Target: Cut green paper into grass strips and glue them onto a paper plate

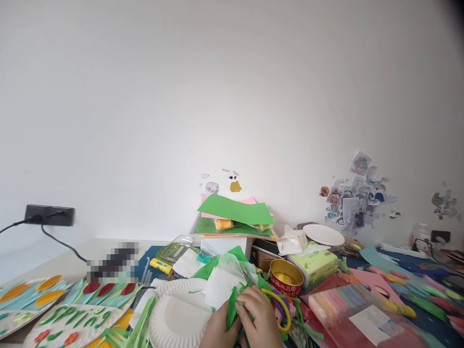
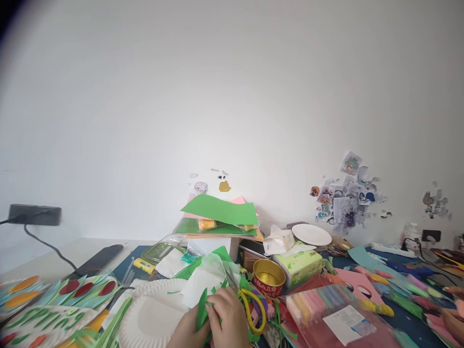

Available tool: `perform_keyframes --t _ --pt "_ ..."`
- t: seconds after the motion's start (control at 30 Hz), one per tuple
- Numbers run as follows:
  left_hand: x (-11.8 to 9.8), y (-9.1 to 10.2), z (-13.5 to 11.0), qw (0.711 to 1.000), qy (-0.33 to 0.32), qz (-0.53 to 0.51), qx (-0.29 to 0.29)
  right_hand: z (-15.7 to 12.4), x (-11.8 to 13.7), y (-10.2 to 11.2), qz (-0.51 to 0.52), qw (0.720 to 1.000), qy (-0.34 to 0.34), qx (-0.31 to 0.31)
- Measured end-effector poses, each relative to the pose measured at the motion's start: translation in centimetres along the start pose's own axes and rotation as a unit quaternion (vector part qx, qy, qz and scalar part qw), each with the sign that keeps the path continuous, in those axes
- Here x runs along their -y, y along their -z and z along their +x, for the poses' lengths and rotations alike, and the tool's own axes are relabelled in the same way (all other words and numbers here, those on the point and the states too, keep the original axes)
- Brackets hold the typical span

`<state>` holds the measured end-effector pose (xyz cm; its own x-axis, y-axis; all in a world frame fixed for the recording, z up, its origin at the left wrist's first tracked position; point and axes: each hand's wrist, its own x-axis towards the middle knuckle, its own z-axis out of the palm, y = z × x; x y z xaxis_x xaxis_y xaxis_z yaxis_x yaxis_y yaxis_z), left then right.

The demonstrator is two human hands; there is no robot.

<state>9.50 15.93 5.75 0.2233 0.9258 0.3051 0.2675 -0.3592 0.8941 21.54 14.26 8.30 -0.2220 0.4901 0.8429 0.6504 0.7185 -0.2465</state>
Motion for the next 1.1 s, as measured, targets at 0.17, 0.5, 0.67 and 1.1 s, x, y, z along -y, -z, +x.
perform_keyframes --t 0.17,0.5,0.67,1.1 --pt "0.4 -0.3 0.0 0.998 0.015 -0.036 0.040 -0.2 0.4 0.6 0.003 0.994 -0.037 -0.105" --pt "-1.1 1.0 0.1 0.993 0.052 -0.068 -0.077 -0.3 -1.6 -0.3 0.178 0.912 -0.329 -0.168" --pt "-0.4 1.2 0.3 0.996 0.025 -0.044 -0.080 -0.7 -2.4 -1.1 0.131 0.938 -0.291 -0.135" --pt "-1.2 0.8 0.0 0.990 0.077 -0.104 -0.052 -0.6 -1.9 0.4 -0.165 0.975 -0.144 -0.031"
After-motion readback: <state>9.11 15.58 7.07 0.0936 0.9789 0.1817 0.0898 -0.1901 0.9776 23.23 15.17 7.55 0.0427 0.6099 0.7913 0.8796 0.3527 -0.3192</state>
